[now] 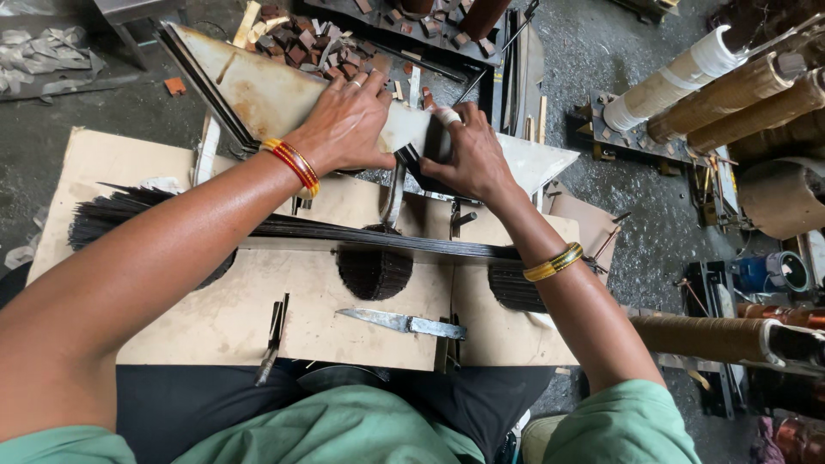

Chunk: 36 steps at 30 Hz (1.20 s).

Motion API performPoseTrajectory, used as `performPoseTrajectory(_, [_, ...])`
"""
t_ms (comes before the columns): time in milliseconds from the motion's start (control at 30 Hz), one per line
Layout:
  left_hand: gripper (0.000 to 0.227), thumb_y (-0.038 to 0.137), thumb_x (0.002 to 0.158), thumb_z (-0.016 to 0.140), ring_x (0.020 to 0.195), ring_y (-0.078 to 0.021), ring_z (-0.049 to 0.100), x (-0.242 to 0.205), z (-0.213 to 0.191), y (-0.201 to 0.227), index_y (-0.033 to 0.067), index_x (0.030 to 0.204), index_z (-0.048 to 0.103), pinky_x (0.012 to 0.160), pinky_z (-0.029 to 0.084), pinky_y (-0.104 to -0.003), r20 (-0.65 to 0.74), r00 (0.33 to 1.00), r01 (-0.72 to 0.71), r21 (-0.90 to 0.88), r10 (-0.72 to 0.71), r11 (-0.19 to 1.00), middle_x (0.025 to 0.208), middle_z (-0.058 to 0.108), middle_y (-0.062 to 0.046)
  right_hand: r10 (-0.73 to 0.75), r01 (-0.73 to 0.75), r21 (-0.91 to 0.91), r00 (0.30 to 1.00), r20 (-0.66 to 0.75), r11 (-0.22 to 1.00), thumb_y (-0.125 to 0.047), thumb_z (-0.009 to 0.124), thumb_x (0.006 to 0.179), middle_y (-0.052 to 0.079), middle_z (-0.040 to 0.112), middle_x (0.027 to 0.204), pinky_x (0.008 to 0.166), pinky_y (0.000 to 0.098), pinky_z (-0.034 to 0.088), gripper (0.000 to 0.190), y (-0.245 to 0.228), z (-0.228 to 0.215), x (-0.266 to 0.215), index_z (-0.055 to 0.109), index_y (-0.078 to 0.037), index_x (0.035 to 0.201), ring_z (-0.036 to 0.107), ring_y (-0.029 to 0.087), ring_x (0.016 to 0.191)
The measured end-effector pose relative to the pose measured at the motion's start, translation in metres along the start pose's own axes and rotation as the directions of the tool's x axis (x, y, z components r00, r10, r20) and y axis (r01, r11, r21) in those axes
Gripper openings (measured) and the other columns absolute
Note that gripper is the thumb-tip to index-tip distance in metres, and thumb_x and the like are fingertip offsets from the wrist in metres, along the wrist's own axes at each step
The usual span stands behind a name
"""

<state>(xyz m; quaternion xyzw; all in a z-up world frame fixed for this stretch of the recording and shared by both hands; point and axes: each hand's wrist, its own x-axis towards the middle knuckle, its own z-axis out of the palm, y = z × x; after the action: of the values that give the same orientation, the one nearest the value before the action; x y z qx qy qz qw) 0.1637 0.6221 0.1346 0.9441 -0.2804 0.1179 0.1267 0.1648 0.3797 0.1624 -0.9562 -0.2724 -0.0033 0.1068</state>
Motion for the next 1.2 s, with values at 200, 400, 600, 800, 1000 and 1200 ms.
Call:
performPoseTrajectory(200, [0.088, 0.054, 0.07, 0.079, 0.128, -0.0494, 0.048, 0.001, -0.013, 0.006, -0.0126, 0.123, 0.06, 0.105, 0.037, -0.063, 0.004, 1.0, 0.019, -0.003, -0.019, 1.0, 0.13, 0.051, -0.035, -0.027, 0.026, -0.058, 1.0, -0.011, 0.998, -0.053, 0.076, 0.082, 0.027, 0.049, 0.134, 0.104, 0.0501, 0.046, 0.089, -0.001, -0.002, -0.006, 0.05, 0.003, 0.146, 0.05, 0.041, 0.124])
performPoseTrajectory(400, [0.082, 0.052, 0.071, 0.079, 0.119, -0.0411, 0.053, -0.008, -0.034, 0.011, -0.0101, 0.122, 0.061, 0.103, 0.041, -0.054, -0.122, 0.992, -0.04, 0.022, 0.042, 0.999, 0.118, 0.054, -0.025, -0.04, 0.038, -0.019, 0.994, -0.1, 0.999, -0.057, 0.084, 0.074, 0.024, 0.05, 0.132, 0.102, 0.0493, 0.047, 0.095, 0.0, -0.027, -0.015, 0.053, 0.001, 0.143, 0.051, 0.04, 0.124])
performPoseTrajectory(600, [0.091, 0.054, 0.065, 0.083, 0.116, -0.0377, 0.051, -0.016, -0.078, 0.032, -0.0078, 0.128, 0.061, 0.102, 0.039, -0.053, -0.176, 0.98, -0.079, 0.059, 0.089, 0.995, 0.114, 0.053, -0.022, -0.1, 0.09, -0.062, 0.977, -0.19, 0.994, -0.049, 0.09, 0.072, 0.024, 0.051, 0.134, 0.104, 0.0514, 0.045, 0.093, -0.02, -0.061, -0.035, 0.054, 0.0, 0.143, 0.05, 0.042, 0.123])
performPoseTrajectory(800, [0.104, 0.052, 0.066, 0.083, 0.118, -0.0322, 0.051, -0.077, -0.128, 0.088, 0.0002, 0.149, 0.05, 0.102, 0.034, -0.053, -0.29, 0.939, -0.143, 0.164, 0.186, 0.976, 0.124, 0.055, -0.02, -0.279, 0.176, -0.265, 0.86, -0.428, 0.948, -0.05, 0.091, 0.081, 0.023, 0.049, 0.141, 0.111, 0.0566, 0.039, 0.101, -0.071, -0.094, -0.125, 0.043, -0.001, 0.156, 0.045, 0.041, 0.13])
performPoseTrajectory(1000, [0.047, 0.026, 0.098, 0.07, 0.095, -0.014, 0.053, -0.178, -0.131, 0.136, 0.0207, 0.144, 0.058, 0.088, 0.033, -0.038, -0.269, 0.921, -0.136, 0.459, 0.283, 0.878, 0.1, 0.057, 0.002, -0.291, 0.098, -0.389, 0.83, -0.477, 0.916, -0.053, 0.089, 0.083, 0.011, 0.058, 0.103, 0.08, 0.0463, 0.038, 0.076, -0.124, -0.051, -0.198, 0.061, -0.013, 0.14, 0.052, 0.03, 0.093])
performPoseTrajectory(1200, [0.04, 0.016, 0.097, 0.064, 0.087, -0.0158, 0.056, -0.24, -0.113, 0.12, 0.0221, 0.136, 0.064, 0.082, 0.043, -0.033, -0.175, 0.944, -0.213, 0.327, 0.28, 0.921, 0.101, 0.06, -0.003, -0.338, 0.279, -0.196, 0.843, -0.418, 0.94, -0.019, 0.078, 0.086, 0.009, 0.064, 0.104, 0.069, 0.0373, 0.045, 0.056, -0.148, 0.008, -0.214, 0.062, -0.014, 0.139, 0.06, 0.025, 0.084])
